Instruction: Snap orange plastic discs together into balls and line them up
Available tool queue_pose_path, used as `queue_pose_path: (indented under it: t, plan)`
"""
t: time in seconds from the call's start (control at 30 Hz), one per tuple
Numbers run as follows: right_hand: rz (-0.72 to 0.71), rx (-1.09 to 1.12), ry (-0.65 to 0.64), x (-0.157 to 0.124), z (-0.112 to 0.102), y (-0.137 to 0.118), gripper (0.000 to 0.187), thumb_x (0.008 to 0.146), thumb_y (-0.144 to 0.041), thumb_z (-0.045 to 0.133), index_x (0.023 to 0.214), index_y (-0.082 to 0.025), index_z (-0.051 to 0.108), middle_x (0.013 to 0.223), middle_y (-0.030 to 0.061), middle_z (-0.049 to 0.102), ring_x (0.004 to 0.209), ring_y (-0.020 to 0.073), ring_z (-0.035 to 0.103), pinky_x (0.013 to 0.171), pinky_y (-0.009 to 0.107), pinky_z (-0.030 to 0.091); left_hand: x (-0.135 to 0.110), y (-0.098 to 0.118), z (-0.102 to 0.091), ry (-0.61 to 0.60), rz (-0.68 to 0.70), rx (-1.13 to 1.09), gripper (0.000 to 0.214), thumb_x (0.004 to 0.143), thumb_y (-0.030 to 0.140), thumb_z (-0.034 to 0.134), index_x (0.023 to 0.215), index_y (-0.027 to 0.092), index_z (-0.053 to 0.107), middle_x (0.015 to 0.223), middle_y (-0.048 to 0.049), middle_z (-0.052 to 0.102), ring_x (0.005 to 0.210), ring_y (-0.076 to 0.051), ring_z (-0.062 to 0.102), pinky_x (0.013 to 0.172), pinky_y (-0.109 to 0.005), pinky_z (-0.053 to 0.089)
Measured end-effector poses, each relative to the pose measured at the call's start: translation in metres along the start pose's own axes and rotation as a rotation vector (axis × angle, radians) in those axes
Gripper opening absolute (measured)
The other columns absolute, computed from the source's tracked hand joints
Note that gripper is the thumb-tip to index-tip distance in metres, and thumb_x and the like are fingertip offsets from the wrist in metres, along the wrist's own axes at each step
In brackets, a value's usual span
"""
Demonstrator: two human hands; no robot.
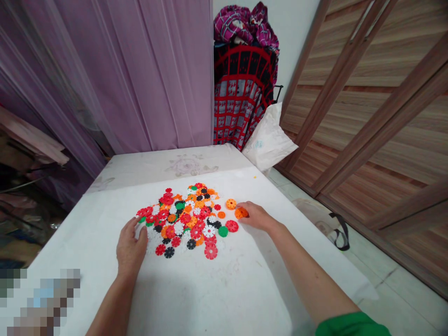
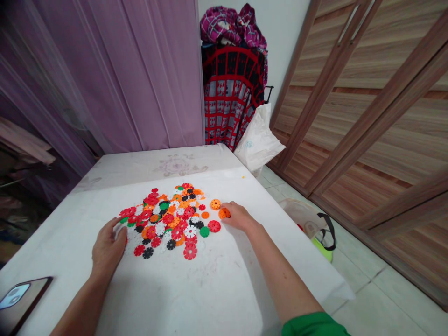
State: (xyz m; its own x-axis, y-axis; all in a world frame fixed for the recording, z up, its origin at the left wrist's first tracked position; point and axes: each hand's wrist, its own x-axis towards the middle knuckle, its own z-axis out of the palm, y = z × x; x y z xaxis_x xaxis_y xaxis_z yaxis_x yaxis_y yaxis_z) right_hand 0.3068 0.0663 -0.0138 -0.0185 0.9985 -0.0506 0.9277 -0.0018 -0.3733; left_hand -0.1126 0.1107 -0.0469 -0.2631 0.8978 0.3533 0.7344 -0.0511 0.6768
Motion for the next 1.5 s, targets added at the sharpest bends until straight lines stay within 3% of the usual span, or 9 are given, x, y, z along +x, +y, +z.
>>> queue_pose_path:
  t: [0.13, 0.4, 0.77, 1.07, 1.2, 1.3, 1.4, 1.5]
  plan:
    - [0.076, -0.01, 0.001, -0.003, -0.005, -0.004, 0.059, 0.075, -0.037, 0.07, 0.13, -0.02, 0.059, 0.121, 0.0097, 0.065, 0.1, 0.0217, 0.064, 0.087, 0.028, 0.046, 0.0, 0.0, 0.0, -0.008, -0.014, -0.004, 0.041, 0.086, 0.037, 0.05, 0.122, 0.02, 0.061, 0.133, -0.0104, 0.058, 0.119, -0.026, 0.057, 0.107, -0.044, 0.043]
    - [0.109, -0.102, -0.011, -0.002, -0.007, -0.014, 0.034, 0.082, -0.032, 0.062, 0.114, -0.021, 0.067, 0.113, 0.0074, 0.069, 0.101, 0.0205, 0.064, 0.084, 0.026, 0.044, -0.001, 0.002, -0.002, 0.0, 0.033, -0.004, 0.04, 0.086, 0.035, 0.052, 0.122, 0.021, 0.061, 0.132, -0.0093, 0.059, 0.119, -0.025, 0.057, 0.108, -0.042, 0.043]
    - [0.123, -0.173, 0.008, -0.004, -0.007, -0.025, 0.036, 0.084, -0.032, 0.062, 0.119, -0.023, 0.064, 0.116, 0.0083, 0.069, 0.104, 0.0225, 0.064, 0.084, 0.027, 0.044, -0.001, 0.0, -0.001, -0.006, 0.039, 0.007, 0.038, 0.086, 0.035, 0.051, 0.12, 0.022, 0.062, 0.132, -0.0087, 0.059, 0.12, -0.024, 0.057, 0.107, -0.04, 0.043]
    - [0.164, -0.176, 0.05, -0.011, -0.008, -0.028, 0.043, 0.085, -0.036, 0.059, 0.126, -0.023, 0.062, 0.118, 0.0111, 0.068, 0.097, 0.0253, 0.067, 0.081, 0.032, 0.047, -0.003, -0.001, 0.003, 0.027, 0.054, 0.01, 0.038, 0.086, 0.034, 0.048, 0.118, 0.021, 0.063, 0.127, -0.0092, 0.062, 0.113, -0.023, 0.06, 0.097, -0.036, 0.049]
    - [0.174, -0.121, 0.211, -0.019, -0.009, -0.036, 0.036, 0.089, -0.033, 0.053, 0.122, -0.024, 0.064, 0.125, 0.0086, 0.065, 0.086, 0.0203, 0.068, 0.078, 0.031, 0.049, -0.003, -0.003, 0.004, -0.005, 0.046, 0.018, 0.038, 0.085, 0.033, 0.049, 0.119, 0.022, 0.063, 0.121, -0.0077, 0.066, 0.1, -0.02, 0.064, 0.093, -0.035, 0.05]
    - [0.034, 0.015, 0.389, -0.023, 0.003, -0.045, 0.03, 0.09, -0.028, 0.047, 0.11, -0.025, 0.07, 0.115, 0.0048, 0.069, 0.086, 0.0173, 0.068, 0.08, 0.028, 0.051, -0.002, -0.004, 0.004, -0.033, 0.085, 0.009, 0.035, 0.085, 0.032, 0.048, 0.114, 0.022, 0.066, 0.119, -0.0074, 0.067, 0.105, -0.021, 0.064, 0.095, -0.036, 0.05]
    - [-0.108, 0.16, 0.542, -0.025, 0.026, -0.052, 0.03, 0.091, -0.029, 0.044, 0.098, -0.024, 0.073, 0.102, 0.006, 0.073, 0.09, 0.018, 0.068, 0.082, 0.028, 0.053, -0.002, -0.002, 0.005, -0.051, 0.216, -0.021, 0.03, 0.085, 0.033, 0.051, 0.105, 0.023, 0.07, 0.121, -0.0071, 0.067, 0.115, -0.022, 0.061, 0.102, -0.039, 0.046]
    - [-0.113, 0.232, 0.674, -0.027, 0.046, -0.053, 0.032, 0.09, -0.032, 0.043, 0.091, -0.023, 0.073, 0.094, 0.0073, 0.074, 0.086, 0.0187, 0.069, 0.08, 0.03, 0.055, -0.006, 0.002, 0.006, -0.138, 0.39, 0.035, 0.026, 0.083, 0.039, 0.058, 0.1, 0.026, 0.073, 0.127, -0.0082, 0.065, 0.126, -0.026, 0.054, 0.11, -0.047, 0.038]
